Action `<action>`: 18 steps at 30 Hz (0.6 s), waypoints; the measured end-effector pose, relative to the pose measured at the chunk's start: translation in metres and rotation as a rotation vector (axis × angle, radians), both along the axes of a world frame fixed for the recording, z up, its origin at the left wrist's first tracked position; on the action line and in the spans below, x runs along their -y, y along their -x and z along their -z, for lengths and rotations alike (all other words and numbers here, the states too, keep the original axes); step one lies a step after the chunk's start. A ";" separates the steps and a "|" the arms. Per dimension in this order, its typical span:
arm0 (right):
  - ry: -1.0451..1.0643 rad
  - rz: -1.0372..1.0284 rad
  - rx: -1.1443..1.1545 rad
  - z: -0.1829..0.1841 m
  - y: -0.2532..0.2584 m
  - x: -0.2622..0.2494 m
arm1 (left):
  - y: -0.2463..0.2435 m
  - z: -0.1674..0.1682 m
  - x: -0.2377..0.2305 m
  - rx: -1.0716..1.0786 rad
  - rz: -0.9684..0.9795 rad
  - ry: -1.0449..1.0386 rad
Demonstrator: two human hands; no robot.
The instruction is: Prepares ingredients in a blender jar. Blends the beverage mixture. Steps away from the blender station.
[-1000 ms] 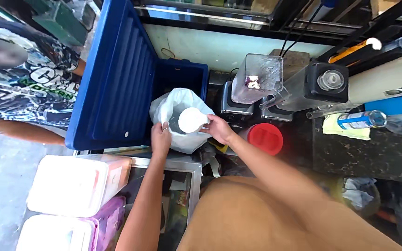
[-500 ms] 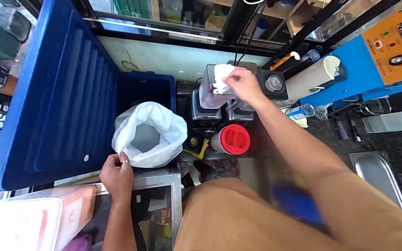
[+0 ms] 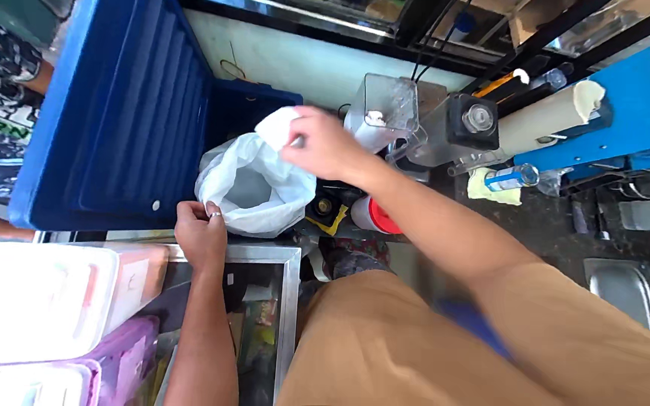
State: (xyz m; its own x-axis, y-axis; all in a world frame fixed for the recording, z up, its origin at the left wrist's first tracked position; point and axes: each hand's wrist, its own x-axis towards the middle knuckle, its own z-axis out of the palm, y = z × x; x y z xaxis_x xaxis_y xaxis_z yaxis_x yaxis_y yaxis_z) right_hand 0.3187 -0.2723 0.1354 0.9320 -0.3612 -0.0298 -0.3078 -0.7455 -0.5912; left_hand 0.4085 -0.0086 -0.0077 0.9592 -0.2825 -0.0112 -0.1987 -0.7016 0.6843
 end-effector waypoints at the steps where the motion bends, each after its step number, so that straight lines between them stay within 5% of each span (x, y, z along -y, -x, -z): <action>1: -0.073 -0.099 -0.074 0.023 -0.016 -0.009 | 0.000 0.002 -0.002 0.010 0.005 -0.002; 3: -0.175 -0.139 -0.136 0.062 -0.034 -0.015 | 0.000 0.006 -0.004 0.036 0.019 0.018; 5: -0.225 0.036 -0.088 0.092 -0.020 -0.012 | 0.000 0.012 -0.010 0.090 0.045 0.107; 8: -0.385 0.356 -0.195 0.162 0.062 -0.009 | 0.017 0.007 -0.016 0.241 0.113 0.322; 11: -0.833 0.736 -0.480 0.269 0.160 -0.010 | 0.086 -0.025 0.001 0.204 0.152 0.581; 14: -1.234 1.132 -0.424 0.353 0.197 -0.016 | 0.180 -0.029 0.028 -0.227 0.312 0.799; 16: -1.430 1.258 -0.240 0.384 0.195 -0.017 | 0.228 0.007 0.042 -0.615 0.322 0.853; 18: -1.409 1.324 -0.164 0.391 0.184 -0.021 | 0.259 0.059 0.050 -0.886 0.143 0.771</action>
State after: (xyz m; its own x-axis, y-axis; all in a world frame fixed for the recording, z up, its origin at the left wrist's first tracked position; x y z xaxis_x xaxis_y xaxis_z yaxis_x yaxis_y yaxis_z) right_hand 0.1347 -0.2513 -0.2559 0.0902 -0.3656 -0.9264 -0.2944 0.8788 -0.3755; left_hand 0.1494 -0.0588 -0.0665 0.6616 -0.6102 -0.4359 0.5151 -0.0527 0.8555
